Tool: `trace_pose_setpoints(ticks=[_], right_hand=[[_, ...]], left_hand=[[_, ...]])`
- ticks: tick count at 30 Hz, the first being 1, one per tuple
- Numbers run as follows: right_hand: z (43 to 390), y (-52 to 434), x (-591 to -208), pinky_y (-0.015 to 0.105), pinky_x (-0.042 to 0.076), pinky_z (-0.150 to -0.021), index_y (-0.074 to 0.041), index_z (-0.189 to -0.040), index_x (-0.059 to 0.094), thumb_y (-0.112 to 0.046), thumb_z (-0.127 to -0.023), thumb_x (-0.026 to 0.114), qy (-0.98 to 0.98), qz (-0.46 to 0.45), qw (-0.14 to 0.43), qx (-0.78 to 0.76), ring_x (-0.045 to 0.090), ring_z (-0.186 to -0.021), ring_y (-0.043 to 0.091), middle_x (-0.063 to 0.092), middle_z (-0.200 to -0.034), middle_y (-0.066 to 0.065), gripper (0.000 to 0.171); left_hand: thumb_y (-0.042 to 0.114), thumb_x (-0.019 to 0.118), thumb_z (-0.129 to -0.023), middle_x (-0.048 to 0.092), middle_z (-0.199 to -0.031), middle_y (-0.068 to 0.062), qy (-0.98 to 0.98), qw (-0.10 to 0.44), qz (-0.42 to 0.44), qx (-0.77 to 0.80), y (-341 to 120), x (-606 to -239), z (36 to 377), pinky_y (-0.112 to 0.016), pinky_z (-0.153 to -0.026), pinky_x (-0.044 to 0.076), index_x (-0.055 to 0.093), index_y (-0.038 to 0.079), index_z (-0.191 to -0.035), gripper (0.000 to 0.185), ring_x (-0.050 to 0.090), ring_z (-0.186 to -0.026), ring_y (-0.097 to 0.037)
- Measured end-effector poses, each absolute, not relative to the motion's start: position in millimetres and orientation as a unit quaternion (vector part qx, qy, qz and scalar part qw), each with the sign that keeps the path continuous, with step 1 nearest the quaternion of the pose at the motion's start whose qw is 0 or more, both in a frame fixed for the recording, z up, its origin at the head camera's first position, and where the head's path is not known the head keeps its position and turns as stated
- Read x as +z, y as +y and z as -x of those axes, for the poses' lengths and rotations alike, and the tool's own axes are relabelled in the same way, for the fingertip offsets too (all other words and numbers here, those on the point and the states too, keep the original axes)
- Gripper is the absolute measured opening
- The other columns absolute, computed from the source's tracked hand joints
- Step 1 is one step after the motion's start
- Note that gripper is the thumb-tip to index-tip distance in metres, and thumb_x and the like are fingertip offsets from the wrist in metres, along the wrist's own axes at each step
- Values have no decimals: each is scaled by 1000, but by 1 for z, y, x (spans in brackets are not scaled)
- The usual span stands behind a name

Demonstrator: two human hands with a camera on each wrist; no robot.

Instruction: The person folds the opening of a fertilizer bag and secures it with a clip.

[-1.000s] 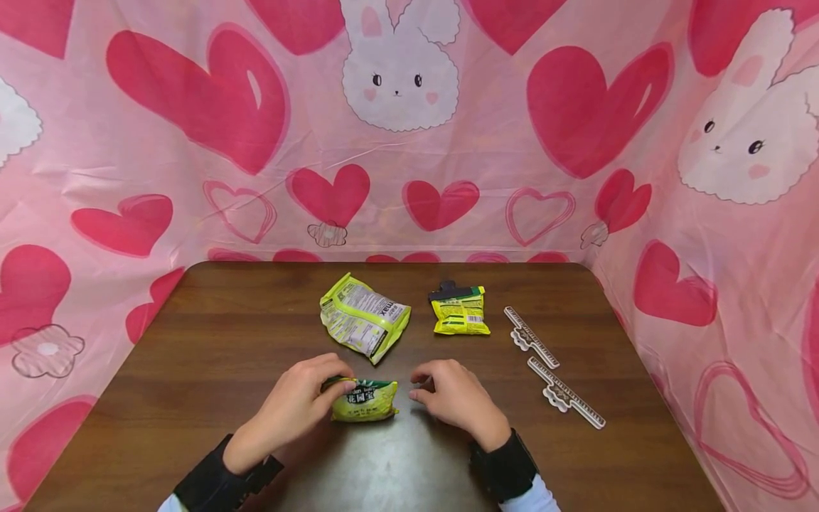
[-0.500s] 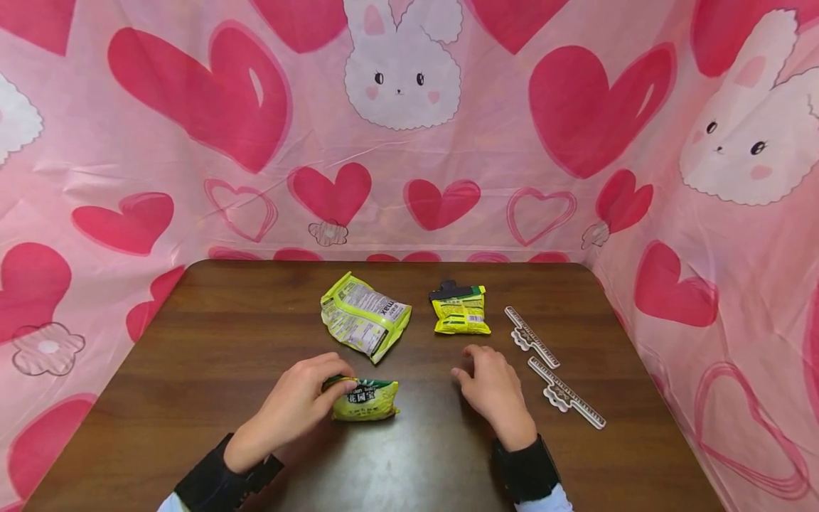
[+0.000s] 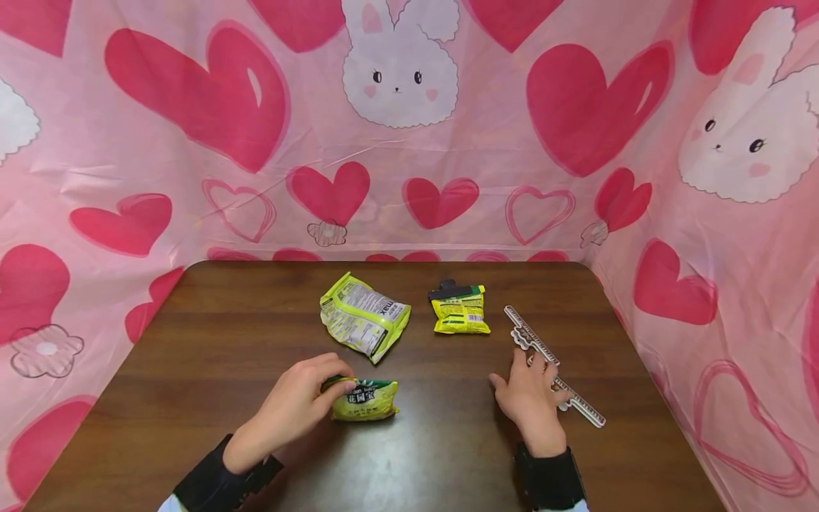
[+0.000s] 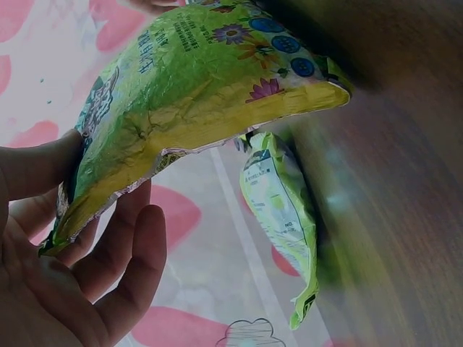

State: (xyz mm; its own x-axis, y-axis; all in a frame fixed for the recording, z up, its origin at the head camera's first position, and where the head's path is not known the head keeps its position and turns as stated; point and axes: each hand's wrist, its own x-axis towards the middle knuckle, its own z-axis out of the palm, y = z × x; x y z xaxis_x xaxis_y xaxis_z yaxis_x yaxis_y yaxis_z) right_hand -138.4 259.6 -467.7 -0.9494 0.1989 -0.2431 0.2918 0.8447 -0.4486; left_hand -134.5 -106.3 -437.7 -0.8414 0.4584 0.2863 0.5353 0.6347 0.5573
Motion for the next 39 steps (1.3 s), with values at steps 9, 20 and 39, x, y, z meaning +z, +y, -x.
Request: trace_pose_setpoints(ticks=[9,20,39], right_hand=[[139,265,-469,92,14,-96,7,-155,31,-36,-102,68,953,-144,124,-234,15,-139,67,22,-152,44,78],[134,279,-467,81,30,-94,7,-147,40,-35,-92,81,957,-149,125,-214,23,-132,65,29,-141,45,80],[141,276,-471,48,46,-72,3,-107,53,-31,-76,97,961,-107,131,-220,53,-82,33,53,-90,15,64]], left_hand=[[14,82,-94,60,-90,19,-903,57,275,-327,-106,-438,135,-28,-67,48,75,24,-95,12,56,-77,-1],[15,81,-95,60,-90,19,-902,51,274,-330,-106,-439,135,-28,-67,48,75,24,-96,11,56,-76,-1],[15,81,-95,61,-91,18,-902,44,273,-332,-106,-438,134,-28,-68,49,75,23,-96,10,56,-77,-2]])
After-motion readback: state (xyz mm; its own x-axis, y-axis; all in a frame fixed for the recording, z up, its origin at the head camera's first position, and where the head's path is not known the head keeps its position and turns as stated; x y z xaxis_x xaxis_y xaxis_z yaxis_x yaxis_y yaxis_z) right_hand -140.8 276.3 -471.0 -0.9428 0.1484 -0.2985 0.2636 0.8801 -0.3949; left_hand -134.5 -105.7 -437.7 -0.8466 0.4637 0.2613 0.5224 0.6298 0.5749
